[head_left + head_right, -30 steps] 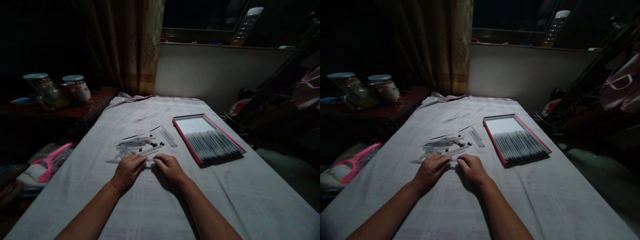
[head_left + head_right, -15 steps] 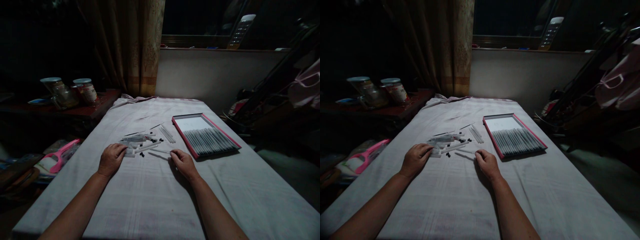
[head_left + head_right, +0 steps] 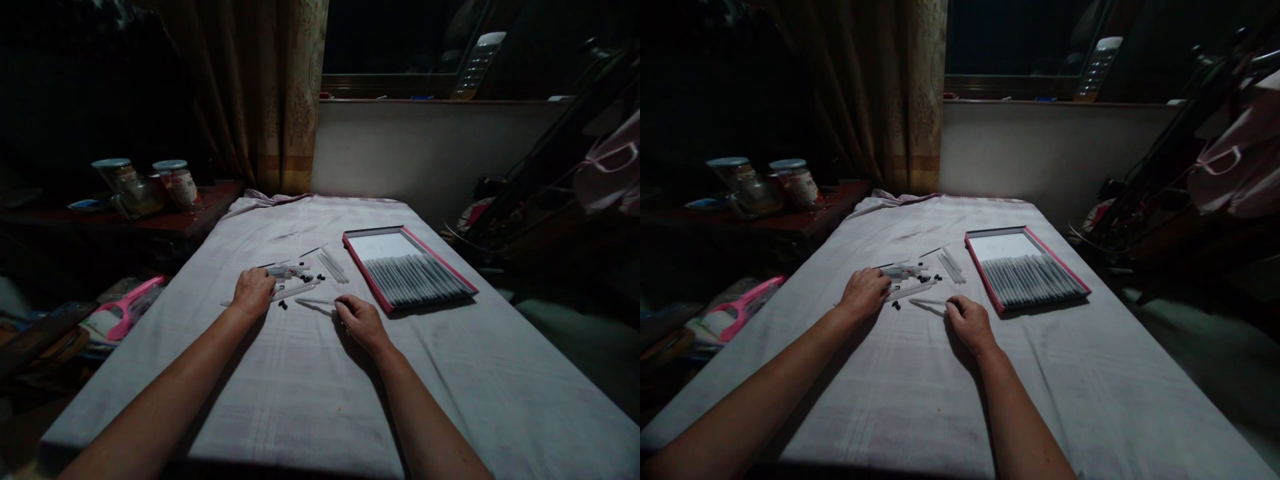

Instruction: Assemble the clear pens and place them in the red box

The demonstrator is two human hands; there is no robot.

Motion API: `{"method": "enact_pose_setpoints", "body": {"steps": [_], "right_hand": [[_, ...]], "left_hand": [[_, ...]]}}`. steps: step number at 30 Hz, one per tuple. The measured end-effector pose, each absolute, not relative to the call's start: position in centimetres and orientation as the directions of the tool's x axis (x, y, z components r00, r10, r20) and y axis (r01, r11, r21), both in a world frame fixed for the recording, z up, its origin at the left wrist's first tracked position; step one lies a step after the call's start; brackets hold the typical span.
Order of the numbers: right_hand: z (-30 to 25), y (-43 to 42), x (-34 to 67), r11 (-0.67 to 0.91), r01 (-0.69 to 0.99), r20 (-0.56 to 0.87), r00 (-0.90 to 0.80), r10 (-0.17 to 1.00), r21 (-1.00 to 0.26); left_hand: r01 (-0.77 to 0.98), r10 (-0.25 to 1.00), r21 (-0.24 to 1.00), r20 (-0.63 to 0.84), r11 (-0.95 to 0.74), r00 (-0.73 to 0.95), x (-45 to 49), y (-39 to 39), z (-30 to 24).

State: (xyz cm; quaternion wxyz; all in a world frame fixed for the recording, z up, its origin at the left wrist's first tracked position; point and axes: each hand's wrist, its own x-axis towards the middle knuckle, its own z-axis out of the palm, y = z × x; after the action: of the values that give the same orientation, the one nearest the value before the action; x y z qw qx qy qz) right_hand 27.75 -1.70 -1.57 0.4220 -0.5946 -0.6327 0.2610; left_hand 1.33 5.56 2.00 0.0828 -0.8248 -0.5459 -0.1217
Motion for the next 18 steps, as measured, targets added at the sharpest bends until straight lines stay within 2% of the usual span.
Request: {"method": "enact_pose_setpoints", "body": {"steps": [4,10,15,18], "right_hand": [[-1.69,-1.58,27.78,0.126,0.465,0.179,0.071,0.981,-0.876],[-1.62,-1.47,27.81,0.1,0.453,0.161,0.097,0.982,-0.886],[-1.76,-1.41,27.76,0.114,0.412,0.188,0.143,0.972,-0.904],[-1.85,-1.39,27.78,0.072,0.385,0.145,0.164,0.976,-0.92]], "left_hand": [[0.917,0.88,-0.004,0.277,-0.4,0.385,1.64,5.64,2.13],[0.904,0.87,0.058,0.304,-0.424,0.388,1.36,4.93,1.74],[0.872,0.864,0.176,0.321,-0.457,0.388,1.32,5.3,1.68],[0.835,0.865,0.286,0.339,-0.47,0.371,1.26,5.28,1.97]]}}
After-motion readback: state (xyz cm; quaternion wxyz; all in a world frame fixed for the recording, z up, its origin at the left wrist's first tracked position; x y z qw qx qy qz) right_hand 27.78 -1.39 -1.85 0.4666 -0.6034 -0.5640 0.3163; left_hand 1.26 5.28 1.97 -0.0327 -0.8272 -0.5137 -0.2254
